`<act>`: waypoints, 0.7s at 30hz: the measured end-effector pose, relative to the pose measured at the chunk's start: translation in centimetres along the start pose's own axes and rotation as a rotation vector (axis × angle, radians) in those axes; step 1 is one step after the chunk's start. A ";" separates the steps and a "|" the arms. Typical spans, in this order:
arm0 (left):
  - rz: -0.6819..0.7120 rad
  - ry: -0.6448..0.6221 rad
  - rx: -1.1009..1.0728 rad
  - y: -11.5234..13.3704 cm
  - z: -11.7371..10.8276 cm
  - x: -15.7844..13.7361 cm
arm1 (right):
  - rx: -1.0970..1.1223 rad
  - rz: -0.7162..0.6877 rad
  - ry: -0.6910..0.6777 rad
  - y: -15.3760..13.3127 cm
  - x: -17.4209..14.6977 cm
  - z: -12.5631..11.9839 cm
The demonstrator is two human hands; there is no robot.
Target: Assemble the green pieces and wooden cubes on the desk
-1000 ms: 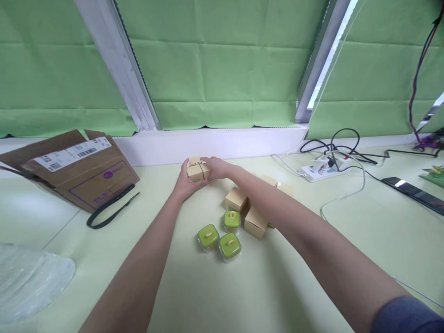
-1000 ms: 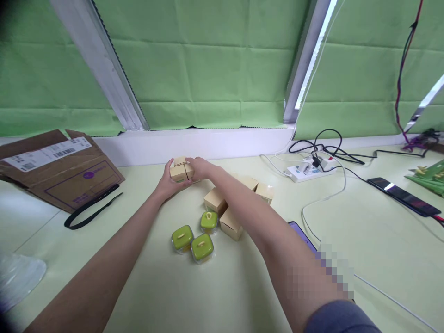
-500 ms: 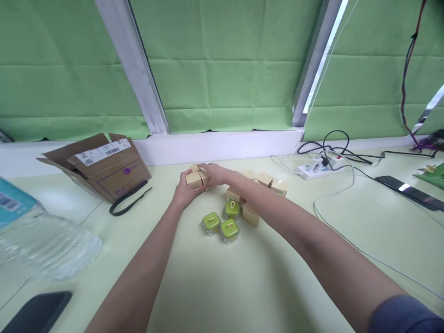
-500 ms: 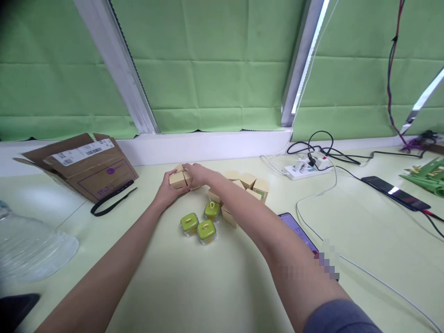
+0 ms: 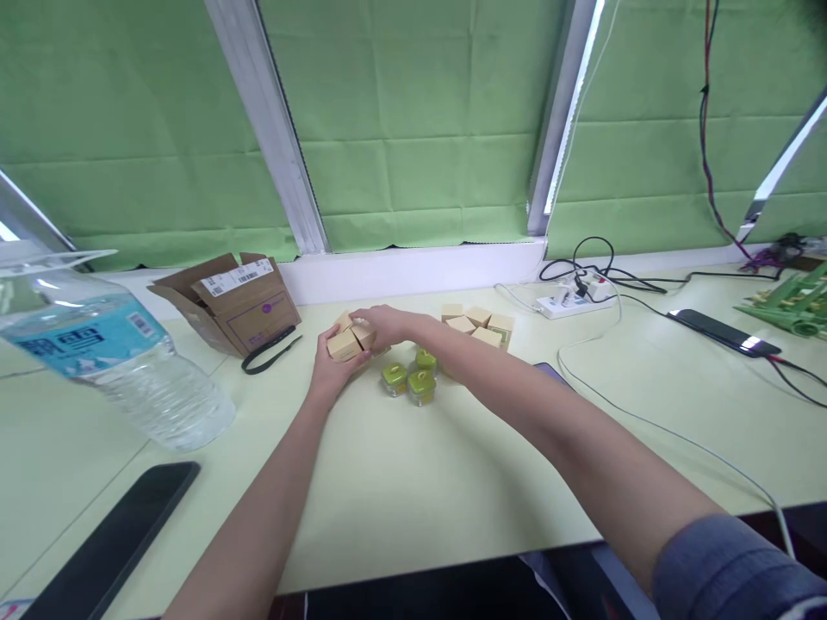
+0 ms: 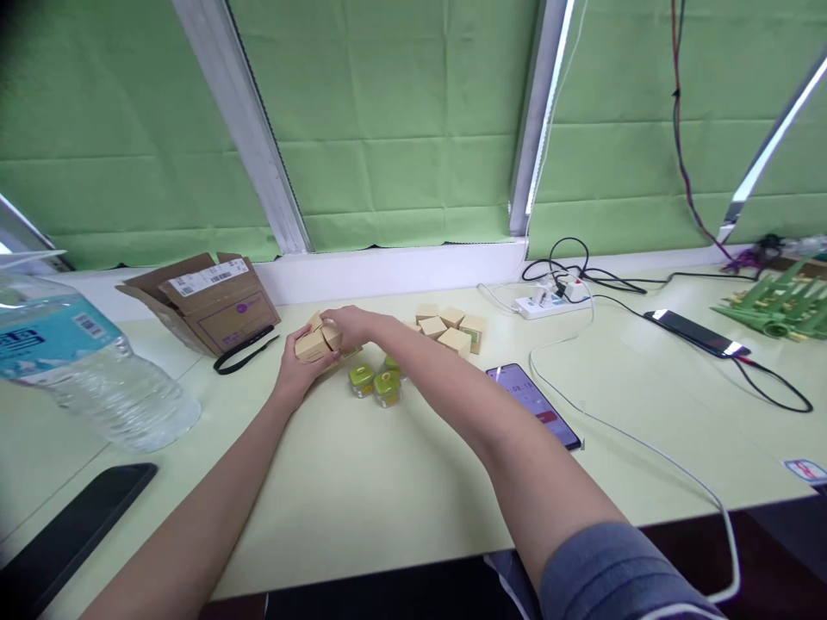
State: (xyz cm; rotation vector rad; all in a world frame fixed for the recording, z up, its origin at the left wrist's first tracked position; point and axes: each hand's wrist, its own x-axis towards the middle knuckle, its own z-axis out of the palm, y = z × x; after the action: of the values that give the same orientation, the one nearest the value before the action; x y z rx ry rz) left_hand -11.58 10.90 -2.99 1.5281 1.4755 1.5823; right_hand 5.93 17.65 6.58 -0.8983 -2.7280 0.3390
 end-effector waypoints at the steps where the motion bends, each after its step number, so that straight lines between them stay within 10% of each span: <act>1: -0.010 0.015 0.003 0.2 -0.3 -0.6 | -0.002 -0.006 0.002 -0.7 -0.4 0.0; 13: 0.001 0.111 -0.092 2.2 -3.0 -4.8 | 0.031 0.018 0.090 -7.0 -4.2 2.5; 21: -0.117 -0.048 -0.068 3.7 -2.5 -5.3 | -0.039 0.122 0.102 -7.4 -8.5 4.3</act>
State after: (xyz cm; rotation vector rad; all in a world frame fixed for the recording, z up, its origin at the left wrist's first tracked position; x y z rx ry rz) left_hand -11.31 4.17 -1.18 1.4054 1.4430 1.5024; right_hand 7.19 6.10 3.30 -1.0654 -2.6021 0.2564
